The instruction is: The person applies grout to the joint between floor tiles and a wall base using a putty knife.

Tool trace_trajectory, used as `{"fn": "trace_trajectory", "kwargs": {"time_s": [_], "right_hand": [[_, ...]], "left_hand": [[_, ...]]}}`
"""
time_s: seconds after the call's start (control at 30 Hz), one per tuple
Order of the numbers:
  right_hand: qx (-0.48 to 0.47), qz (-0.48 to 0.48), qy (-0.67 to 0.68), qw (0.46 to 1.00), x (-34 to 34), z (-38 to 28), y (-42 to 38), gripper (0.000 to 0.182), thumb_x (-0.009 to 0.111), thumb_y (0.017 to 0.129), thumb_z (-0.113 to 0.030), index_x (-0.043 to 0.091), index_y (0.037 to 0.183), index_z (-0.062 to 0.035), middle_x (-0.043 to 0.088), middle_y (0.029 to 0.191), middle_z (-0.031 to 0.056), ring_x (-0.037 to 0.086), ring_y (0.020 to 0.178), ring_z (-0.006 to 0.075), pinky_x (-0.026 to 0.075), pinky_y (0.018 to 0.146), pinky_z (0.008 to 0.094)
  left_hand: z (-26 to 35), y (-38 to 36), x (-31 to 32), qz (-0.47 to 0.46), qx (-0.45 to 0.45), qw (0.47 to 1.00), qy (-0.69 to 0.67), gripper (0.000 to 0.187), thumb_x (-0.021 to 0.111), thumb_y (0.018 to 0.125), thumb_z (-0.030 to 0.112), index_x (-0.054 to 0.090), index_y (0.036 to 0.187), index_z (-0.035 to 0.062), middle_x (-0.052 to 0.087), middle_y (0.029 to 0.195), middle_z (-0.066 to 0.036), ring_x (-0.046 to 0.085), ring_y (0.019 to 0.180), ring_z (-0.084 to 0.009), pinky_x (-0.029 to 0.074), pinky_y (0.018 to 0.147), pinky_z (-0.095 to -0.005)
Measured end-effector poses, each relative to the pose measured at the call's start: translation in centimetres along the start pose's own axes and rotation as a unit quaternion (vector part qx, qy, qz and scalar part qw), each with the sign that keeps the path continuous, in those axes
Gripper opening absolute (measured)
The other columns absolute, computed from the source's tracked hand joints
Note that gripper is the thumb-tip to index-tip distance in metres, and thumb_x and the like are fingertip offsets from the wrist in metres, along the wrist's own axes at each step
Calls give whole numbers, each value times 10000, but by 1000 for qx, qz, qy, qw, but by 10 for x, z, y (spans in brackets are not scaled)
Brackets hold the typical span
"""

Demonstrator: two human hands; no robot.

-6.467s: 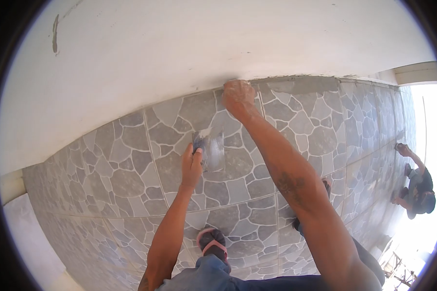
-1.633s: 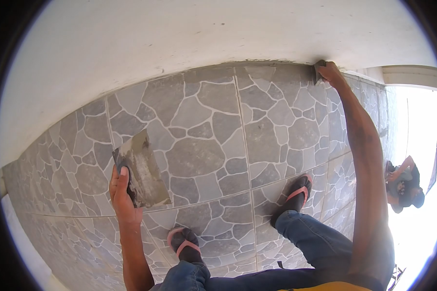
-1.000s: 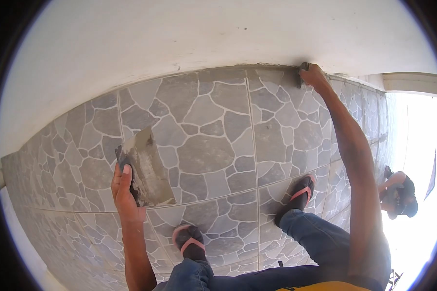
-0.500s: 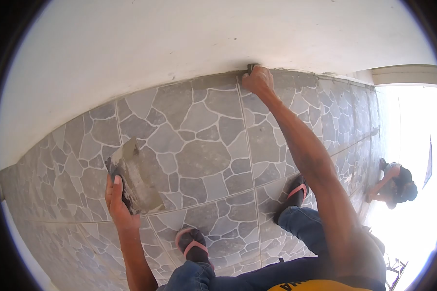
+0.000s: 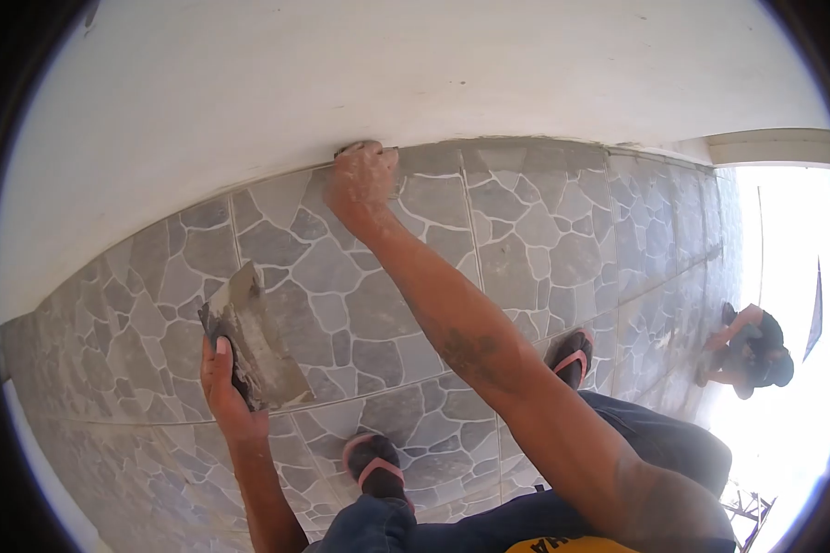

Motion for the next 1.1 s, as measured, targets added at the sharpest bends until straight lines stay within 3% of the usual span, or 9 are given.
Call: {"fn": "trace_trajectory", "kwargs": {"time_s": [0.2,0.33,0.4,0.5,0.57,0.6,0.73,0.83,1.1], "right_hand": [[-74,29,-1,997,-7,-81,-18,255,654,727,-188,689,899,-4,626,884,119,528,859,263,323,678,402],[-125,55,195,971,-14,-123,-26,253,624,774,-186,670,912,21,640,909,165,572,925,276,388,700,420],[-104,115,382,911,-7,-131,-27,283,598,799,-180,657,950,52,650,920,190,612,907,283,432,693,417],[-45,-119,529,839,-38,-95,-38,348,585,829,-222,619,995,83,644,882,161,638,765,237,469,620,357],[-28,-238,725,646,-40,-53,-51,366,602,837,-237,588,1013,83,599,821,102,557,598,189,441,537,319],[-22,-238,766,597,-38,-29,-56,321,607,872,-237,578,979,64,559,819,71,510,611,151,432,545,288],[75,-243,813,524,-57,59,-77,243,597,909,-172,582,1029,39,588,913,91,545,691,172,432,554,303],[80,-269,813,510,-61,121,-70,284,619,912,-186,580,1089,32,614,967,104,576,738,174,453,564,294],[93,-289,645,701,-135,277,-80,342,646,908,-213,571,1161,4,628,974,65,605,794,133,511,641,273]], "left_hand": [[12,-8,-12,32,19,999,5,459,505,992,212,434,1386,-14,580,1233,-82,581,1083,-158,468,907,-291],[21,-13,-23,57,33,998,9,481,508,991,227,419,1399,-12,568,1248,-87,580,1084,-159,470,902,-291],[26,-15,-23,39,43,998,0,479,510,990,232,424,1396,-9,572,1241,-86,580,1082,-159,472,899,-292],[31,-15,-24,48,39,998,-16,467,517,985,227,438,1383,-5,578,1231,-85,584,1077,-159,476,897,-295],[31,-13,-25,47,38,998,-24,455,525,980,218,450,1372,-2,582,1227,-85,589,1072,-161,480,898,-299],[28,-9,-24,32,38,998,-28,449,529,978,212,456,1367,0,583,1225,-85,591,1071,-162,483,898,-301],[18,-1,-7,-15,28,999,-31,435,547,968,242,494,1329,4,587,1203,-67,586,1054,-158,476,896,-314],[9,2,7,-39,17,999,-16,445,548,968,244,485,1335,1,583,1211,-73,586,1060,-167,475,906,-323],[-12,-11,52,-83,-30,996,-24,434,538,981,206,456,1352,-5,585,1217,-88,596,1063,-171,492,897,-306]]}}
Point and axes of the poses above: each hand's wrist, its own y-axis towards the middle knuckle, its own x-axis out of the palm, z = x × y, the point moved 3 cm from there along y, towards the middle knuckle
